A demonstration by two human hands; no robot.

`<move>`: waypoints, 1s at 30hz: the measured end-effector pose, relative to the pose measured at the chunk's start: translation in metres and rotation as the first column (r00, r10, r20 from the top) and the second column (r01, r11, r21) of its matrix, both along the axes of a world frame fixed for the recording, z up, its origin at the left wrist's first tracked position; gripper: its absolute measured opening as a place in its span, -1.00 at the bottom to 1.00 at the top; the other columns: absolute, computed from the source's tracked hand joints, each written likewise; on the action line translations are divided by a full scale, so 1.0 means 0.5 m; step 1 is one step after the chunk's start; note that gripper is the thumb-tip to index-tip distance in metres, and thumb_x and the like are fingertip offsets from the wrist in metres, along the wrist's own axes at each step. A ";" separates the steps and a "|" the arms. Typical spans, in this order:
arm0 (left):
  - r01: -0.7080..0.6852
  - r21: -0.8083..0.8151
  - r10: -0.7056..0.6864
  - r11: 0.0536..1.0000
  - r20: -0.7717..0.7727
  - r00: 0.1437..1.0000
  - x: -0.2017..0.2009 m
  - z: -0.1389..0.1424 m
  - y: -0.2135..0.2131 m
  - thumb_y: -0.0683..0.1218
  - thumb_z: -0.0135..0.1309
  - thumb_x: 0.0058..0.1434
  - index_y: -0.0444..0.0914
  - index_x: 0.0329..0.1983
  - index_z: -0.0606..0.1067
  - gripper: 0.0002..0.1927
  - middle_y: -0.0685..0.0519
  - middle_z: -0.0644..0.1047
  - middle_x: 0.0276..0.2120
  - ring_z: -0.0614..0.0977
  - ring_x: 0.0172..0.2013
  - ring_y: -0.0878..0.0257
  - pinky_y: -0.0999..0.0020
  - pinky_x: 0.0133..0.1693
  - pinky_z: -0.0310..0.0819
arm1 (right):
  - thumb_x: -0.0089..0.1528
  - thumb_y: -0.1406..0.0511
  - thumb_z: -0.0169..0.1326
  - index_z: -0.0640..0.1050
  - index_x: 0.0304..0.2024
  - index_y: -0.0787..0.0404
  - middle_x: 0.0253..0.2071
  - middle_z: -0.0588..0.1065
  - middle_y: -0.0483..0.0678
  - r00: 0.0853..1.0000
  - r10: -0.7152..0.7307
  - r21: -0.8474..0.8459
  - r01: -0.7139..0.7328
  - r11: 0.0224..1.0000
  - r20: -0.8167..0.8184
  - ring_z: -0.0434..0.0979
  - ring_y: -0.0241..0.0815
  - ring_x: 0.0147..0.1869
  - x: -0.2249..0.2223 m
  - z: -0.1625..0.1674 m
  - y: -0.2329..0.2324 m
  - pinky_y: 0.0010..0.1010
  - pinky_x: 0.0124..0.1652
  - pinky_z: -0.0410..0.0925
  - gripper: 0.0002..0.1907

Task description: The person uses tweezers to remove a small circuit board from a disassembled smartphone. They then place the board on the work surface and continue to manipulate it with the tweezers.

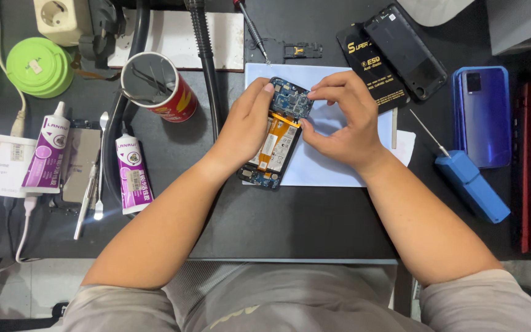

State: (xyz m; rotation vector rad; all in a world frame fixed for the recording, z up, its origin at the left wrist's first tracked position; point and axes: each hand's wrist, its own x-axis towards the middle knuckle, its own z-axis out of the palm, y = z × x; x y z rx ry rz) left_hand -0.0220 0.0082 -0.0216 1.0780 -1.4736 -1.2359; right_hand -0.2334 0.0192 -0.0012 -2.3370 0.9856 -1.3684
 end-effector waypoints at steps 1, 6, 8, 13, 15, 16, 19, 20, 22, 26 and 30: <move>-0.002 -0.001 0.002 1.000 -0.004 1.000 0.000 -0.003 0.000 -0.02 -0.26 0.53 -0.32 -0.05 0.43 -0.69 -0.03 0.54 -0.33 0.53 -0.27 0.29 0.34 -0.13 0.44 | 0.07 0.44 0.40 0.52 -0.03 0.24 -0.01 0.48 0.03 1.000 0.000 -0.002 0.000 1.000 0.000 0.52 -0.16 -0.01 0.000 -0.001 0.000 -0.41 -0.11 0.42 -0.55; -0.006 -0.031 0.007 1.000 0.014 1.000 -0.002 -0.011 -0.002 -0.05 -0.23 0.55 -0.31 -0.03 0.43 -0.73 -0.01 0.52 -0.34 0.52 -0.27 0.32 0.35 -0.14 0.44 | 0.08 0.43 0.41 0.52 -0.03 0.24 -0.01 0.48 0.01 1.000 0.013 -0.025 -0.013 1.000 0.000 0.53 -0.16 -0.01 -0.002 0.000 0.000 -0.42 -0.12 0.43 -0.55; -0.017 -0.024 0.018 1.000 0.023 1.000 -0.002 -0.012 -0.003 -0.05 -0.23 0.54 -0.31 -0.02 0.43 -0.73 0.00 0.52 -0.35 0.51 -0.28 0.32 0.35 -0.16 0.43 | 0.08 0.43 0.41 0.52 -0.03 0.24 -0.01 0.48 0.01 1.000 0.015 -0.026 -0.015 1.000 -0.002 0.52 -0.17 -0.03 -0.001 0.001 -0.001 -0.41 -0.13 0.42 -0.55; -0.008 -0.024 0.008 1.000 0.006 1.000 -0.003 -0.010 -0.002 -0.05 -0.23 0.54 -0.31 -0.03 0.43 -0.74 0.00 0.51 -0.35 0.50 -0.28 0.33 0.34 -0.16 0.44 | 0.09 0.42 0.41 0.52 -0.04 0.25 0.00 0.48 0.03 1.000 -0.005 -0.026 0.005 1.000 -0.014 0.53 -0.15 -0.02 -0.001 0.005 0.001 -0.41 -0.13 0.42 -0.56; 0.003 -0.015 -0.003 1.000 0.012 1.000 -0.002 -0.008 -0.002 -0.05 -0.24 0.55 -0.30 -0.03 0.43 -0.73 0.00 0.52 -0.35 0.52 -0.28 0.33 0.35 -0.15 0.44 | 0.10 0.42 0.41 0.52 -0.02 0.25 0.02 0.48 0.03 1.000 -0.011 -0.030 0.010 1.000 -0.027 0.54 -0.13 0.00 -0.002 0.007 0.003 -0.39 -0.09 0.45 -0.56; 0.008 -0.016 -0.008 1.000 -0.006 1.000 -0.002 -0.006 -0.002 -0.05 -0.24 0.55 -0.30 -0.03 0.43 -0.73 0.00 0.53 -0.33 0.53 -0.26 0.33 0.35 -0.14 0.45 | 0.10 0.42 0.40 0.52 -0.01 0.25 0.03 0.49 0.03 0.999 -0.011 -0.035 0.010 0.999 -0.038 0.56 -0.11 0.02 -0.002 0.008 0.004 -0.38 -0.06 0.46 -0.56; 0.016 -0.015 -0.017 1.000 -0.038 0.999 0.000 -0.005 0.002 -0.05 -0.25 0.55 -0.30 -0.01 0.44 -0.72 0.00 0.55 -0.30 0.55 -0.23 0.34 0.36 -0.12 0.46 | 0.11 0.40 0.40 0.53 -0.02 0.25 0.04 0.53 0.04 0.997 -0.027 -0.048 0.023 0.999 -0.067 0.58 -0.06 0.06 -0.001 0.010 0.005 -0.34 -0.02 0.47 -0.58; 0.014 -0.018 -0.015 1.000 -0.034 0.999 0.000 -0.005 0.000 -0.05 -0.25 0.55 -0.30 -0.01 0.44 -0.72 0.00 0.56 -0.30 0.56 -0.23 0.33 0.36 -0.11 0.46 | 0.12 0.39 0.40 0.54 -0.03 0.25 0.03 0.54 0.04 0.996 -0.034 -0.057 0.030 0.998 -0.077 0.59 -0.04 0.07 -0.001 0.011 0.003 -0.33 -0.01 0.46 -0.59; 0.010 -0.017 -0.011 1.000 -0.027 1.000 -0.001 -0.006 0.002 -0.05 -0.25 0.55 -0.31 -0.01 0.44 -0.72 0.00 0.56 -0.30 0.56 -0.23 0.33 0.36 -0.12 0.46 | 0.09 0.37 0.41 0.55 -0.08 0.26 -0.02 0.57 0.03 0.995 -0.042 -0.098 0.032 0.995 -0.095 0.58 -0.04 0.01 -0.003 0.014 0.003 -0.28 -0.01 0.42 -0.61; 0.003 -0.011 -0.003 1.000 -0.009 1.000 -0.003 -0.008 0.001 -0.06 -0.23 0.54 -0.31 -0.01 0.43 -0.73 -0.01 0.55 -0.32 0.56 -0.25 0.33 0.35 -0.14 0.47 | 0.03 0.35 0.43 0.61 -0.15 0.26 -0.12 0.60 -0.01 0.988 -0.056 -0.163 0.033 0.986 -0.141 0.58 -0.07 -0.09 -0.004 0.017 0.002 -0.27 -0.09 0.33 -0.64; 0.009 -0.025 -0.010 1.000 -0.033 0.999 -0.002 -0.005 0.001 -0.06 -0.24 0.55 -0.31 0.02 0.43 -0.73 0.00 0.56 -0.31 0.56 -0.24 0.33 0.35 -0.13 0.47 | 0.05 0.37 0.42 0.62 -0.13 0.25 -0.06 0.60 -0.02 0.988 -0.062 -0.169 0.038 0.985 -0.141 0.59 -0.07 -0.05 -0.004 0.019 0.002 -0.28 -0.05 0.36 -0.65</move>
